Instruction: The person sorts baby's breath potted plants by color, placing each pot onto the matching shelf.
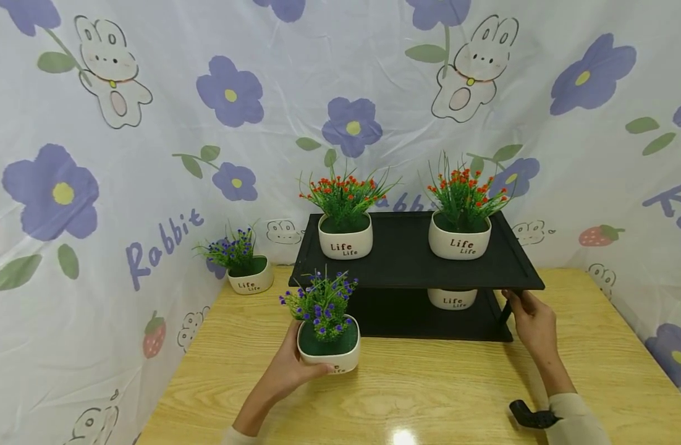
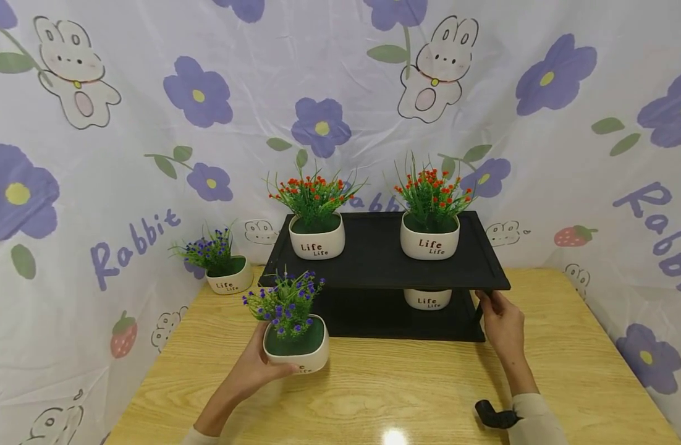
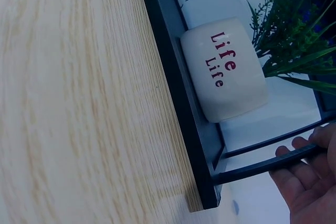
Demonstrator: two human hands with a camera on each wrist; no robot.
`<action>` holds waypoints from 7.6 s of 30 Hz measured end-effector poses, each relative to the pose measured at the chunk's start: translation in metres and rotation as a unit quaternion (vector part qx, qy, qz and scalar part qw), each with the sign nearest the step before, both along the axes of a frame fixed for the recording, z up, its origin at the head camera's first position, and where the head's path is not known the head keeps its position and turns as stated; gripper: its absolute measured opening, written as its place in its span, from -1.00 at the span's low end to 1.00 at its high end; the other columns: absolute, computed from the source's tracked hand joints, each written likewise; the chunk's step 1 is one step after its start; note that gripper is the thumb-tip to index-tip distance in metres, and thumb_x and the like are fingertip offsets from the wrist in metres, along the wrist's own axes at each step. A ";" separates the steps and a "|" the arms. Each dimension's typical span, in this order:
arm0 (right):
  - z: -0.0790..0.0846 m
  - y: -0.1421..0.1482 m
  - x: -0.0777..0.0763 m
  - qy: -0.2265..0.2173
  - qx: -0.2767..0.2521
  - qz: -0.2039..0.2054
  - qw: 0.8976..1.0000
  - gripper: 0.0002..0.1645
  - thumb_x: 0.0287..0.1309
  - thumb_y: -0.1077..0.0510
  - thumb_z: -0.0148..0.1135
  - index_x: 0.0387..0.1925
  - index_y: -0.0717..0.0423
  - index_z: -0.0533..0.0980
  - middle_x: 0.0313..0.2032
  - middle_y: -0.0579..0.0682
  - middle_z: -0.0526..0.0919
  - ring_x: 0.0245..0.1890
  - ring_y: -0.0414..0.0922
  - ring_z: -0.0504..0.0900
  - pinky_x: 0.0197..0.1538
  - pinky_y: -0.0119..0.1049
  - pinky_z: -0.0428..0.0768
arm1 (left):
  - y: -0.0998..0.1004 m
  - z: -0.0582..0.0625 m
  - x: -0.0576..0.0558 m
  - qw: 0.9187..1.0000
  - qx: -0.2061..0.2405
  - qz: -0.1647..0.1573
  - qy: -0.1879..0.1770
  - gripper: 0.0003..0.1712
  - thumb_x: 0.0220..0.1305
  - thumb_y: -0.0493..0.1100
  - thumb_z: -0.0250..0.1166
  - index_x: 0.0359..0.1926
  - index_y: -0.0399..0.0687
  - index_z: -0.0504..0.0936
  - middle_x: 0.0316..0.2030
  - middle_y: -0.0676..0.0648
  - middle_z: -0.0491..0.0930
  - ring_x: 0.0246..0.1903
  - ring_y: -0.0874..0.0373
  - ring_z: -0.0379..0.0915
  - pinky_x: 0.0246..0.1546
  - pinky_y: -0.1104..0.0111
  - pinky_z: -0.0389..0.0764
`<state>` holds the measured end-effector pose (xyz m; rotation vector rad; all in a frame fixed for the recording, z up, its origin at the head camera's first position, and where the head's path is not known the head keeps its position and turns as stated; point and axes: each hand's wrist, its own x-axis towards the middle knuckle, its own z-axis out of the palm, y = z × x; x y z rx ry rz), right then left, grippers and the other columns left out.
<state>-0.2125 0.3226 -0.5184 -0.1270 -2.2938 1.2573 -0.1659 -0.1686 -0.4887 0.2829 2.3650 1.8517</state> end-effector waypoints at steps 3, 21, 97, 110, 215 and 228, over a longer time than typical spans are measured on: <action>0.000 0.000 0.000 0.000 -0.002 0.000 1.000 -0.55 0.65 0.12 0.09 0.28 0.35 0.61 0.08 0.36 0.75 -0.14 -0.88 0.41 -0.03 -0.89 0.36 | 0.013 -0.002 -0.002 1.000 -0.007 -0.019 -0.003 0.28 -0.04 -0.19 0.77 0.58 -0.12 0.14 0.49 -0.24 0.34 0.51 -0.18 0.30 0.28 0.57 0.44; -0.001 0.000 0.000 0.005 -0.011 0.004 1.000 -0.56 0.64 0.14 0.09 0.27 0.37 0.60 0.09 0.39 0.73 -0.12 -0.86 0.43 -0.02 -0.89 0.38 | 0.081 -0.018 -0.015 0.989 -0.038 -0.138 0.022 0.31 -0.06 0.00 0.78 0.63 0.16 0.20 0.44 0.01 0.46 0.37 0.05 0.49 0.31 0.31 0.56; -0.001 -0.001 0.003 -0.028 -0.005 -0.006 1.000 -0.49 0.68 0.02 0.03 0.33 0.29 0.59 0.15 0.34 0.73 -0.11 -0.85 0.40 -0.02 -0.88 0.36 | 0.143 -0.059 -0.141 0.998 -0.041 -0.015 0.044 0.19 0.12 0.04 0.69 0.65 0.07 0.22 0.58 -0.16 0.30 0.56 -0.16 0.28 0.52 -0.07 0.42; 0.001 -0.002 0.003 -0.025 -0.014 -0.002 1.000 -0.50 0.68 0.04 0.04 0.32 0.32 0.59 0.15 0.37 0.72 -0.12 -0.86 0.40 -0.03 -0.89 0.37 | 0.147 -0.060 -0.152 0.998 -0.008 -0.010 0.057 -0.03 0.12 -0.12 0.69 0.49 0.03 0.41 0.21 -0.21 0.53 -0.21 0.07 0.51 -0.02 0.25 0.65; 0.000 0.000 0.000 -0.009 -0.008 -0.003 1.000 -0.54 0.66 0.07 0.07 0.26 0.31 0.63 0.10 0.35 0.75 -0.13 -0.85 0.43 -0.04 -0.88 0.38 | -0.141 -0.035 -0.124 0.965 -0.079 0.220 0.120 -0.51 0.46 -0.13 0.44 0.26 -0.31 0.61 0.00 -0.14 0.71 -0.12 0.39 0.60 -0.16 0.63 0.64; 0.000 0.000 0.001 -0.019 -0.008 -0.003 1.000 -0.52 0.67 0.04 0.05 0.29 0.29 0.62 0.13 0.35 0.74 -0.12 -0.85 0.42 -0.05 -0.88 0.39 | -0.157 -0.038 -0.140 0.948 -0.087 0.296 0.085 -0.07 0.41 -0.07 0.47 0.58 -0.26 0.16 0.46 -0.33 0.24 0.46 -0.26 0.22 0.36 0.04 0.40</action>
